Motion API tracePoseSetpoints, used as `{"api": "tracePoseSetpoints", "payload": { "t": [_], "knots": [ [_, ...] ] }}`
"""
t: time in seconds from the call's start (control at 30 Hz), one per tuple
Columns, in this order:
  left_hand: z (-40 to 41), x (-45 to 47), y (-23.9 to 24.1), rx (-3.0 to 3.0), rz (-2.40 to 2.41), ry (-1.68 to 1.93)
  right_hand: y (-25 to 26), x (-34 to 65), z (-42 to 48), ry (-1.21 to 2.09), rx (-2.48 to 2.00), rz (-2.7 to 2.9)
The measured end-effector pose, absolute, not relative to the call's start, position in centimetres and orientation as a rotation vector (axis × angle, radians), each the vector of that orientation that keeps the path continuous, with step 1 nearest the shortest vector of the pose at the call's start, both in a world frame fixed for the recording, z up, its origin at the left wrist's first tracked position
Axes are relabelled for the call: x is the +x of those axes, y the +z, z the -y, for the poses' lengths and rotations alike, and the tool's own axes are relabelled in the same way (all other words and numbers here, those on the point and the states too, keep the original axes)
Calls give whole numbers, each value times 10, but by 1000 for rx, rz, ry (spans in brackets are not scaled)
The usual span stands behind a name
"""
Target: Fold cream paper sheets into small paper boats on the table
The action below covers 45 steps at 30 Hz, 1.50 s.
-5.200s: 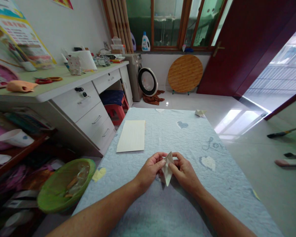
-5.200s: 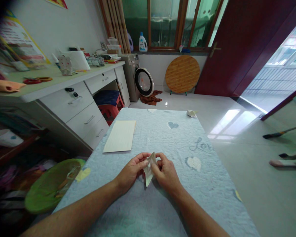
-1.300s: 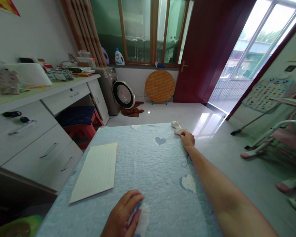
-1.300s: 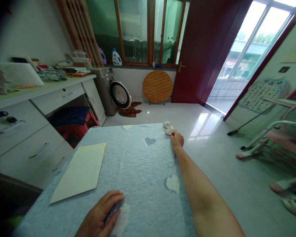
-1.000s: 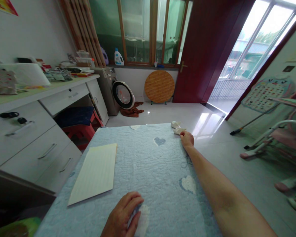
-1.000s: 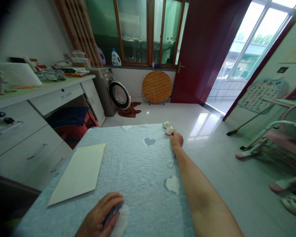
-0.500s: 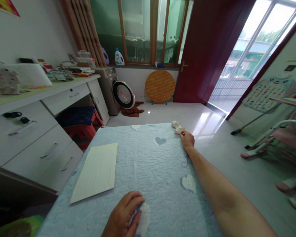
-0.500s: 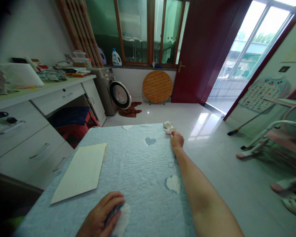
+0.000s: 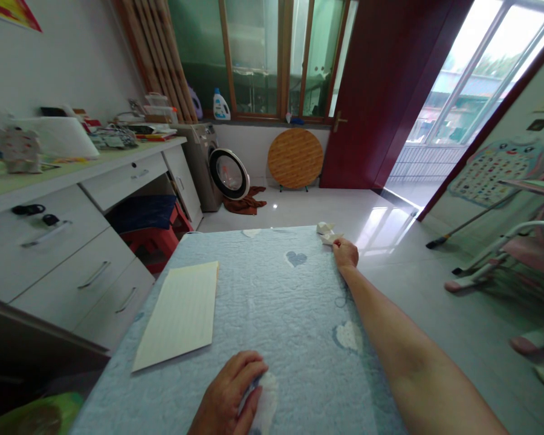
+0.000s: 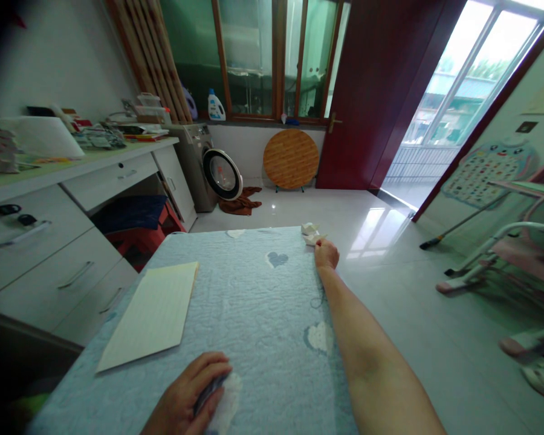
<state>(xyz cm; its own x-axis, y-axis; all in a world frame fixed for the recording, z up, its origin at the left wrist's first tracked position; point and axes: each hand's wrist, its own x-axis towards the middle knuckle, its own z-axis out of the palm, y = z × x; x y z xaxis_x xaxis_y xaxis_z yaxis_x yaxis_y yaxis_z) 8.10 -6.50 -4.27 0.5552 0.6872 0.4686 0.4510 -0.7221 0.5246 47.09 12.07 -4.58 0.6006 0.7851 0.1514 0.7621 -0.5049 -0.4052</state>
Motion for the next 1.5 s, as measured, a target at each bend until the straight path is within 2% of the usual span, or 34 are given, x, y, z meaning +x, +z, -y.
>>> {"api": "tracePoseSetpoints", "payload": {
  "t": [0.47, 0.7, 1.03, 1.5],
  "knots": [
    [70, 83, -38, 2370, -964, 890, -35, 437, -74, 71, -2303, 1374],
    [72, 84, -34, 2255, -987, 784, -17, 382, -17, 274, -2149, 1747],
    [69, 83, -23, 2232, -1056, 754, 22, 294, 64, 577, -1711, 2299],
    [70, 78, -20, 2410, -1000, 523, -11, 235, 12, 583, -1326, 2351]
  ]
}}
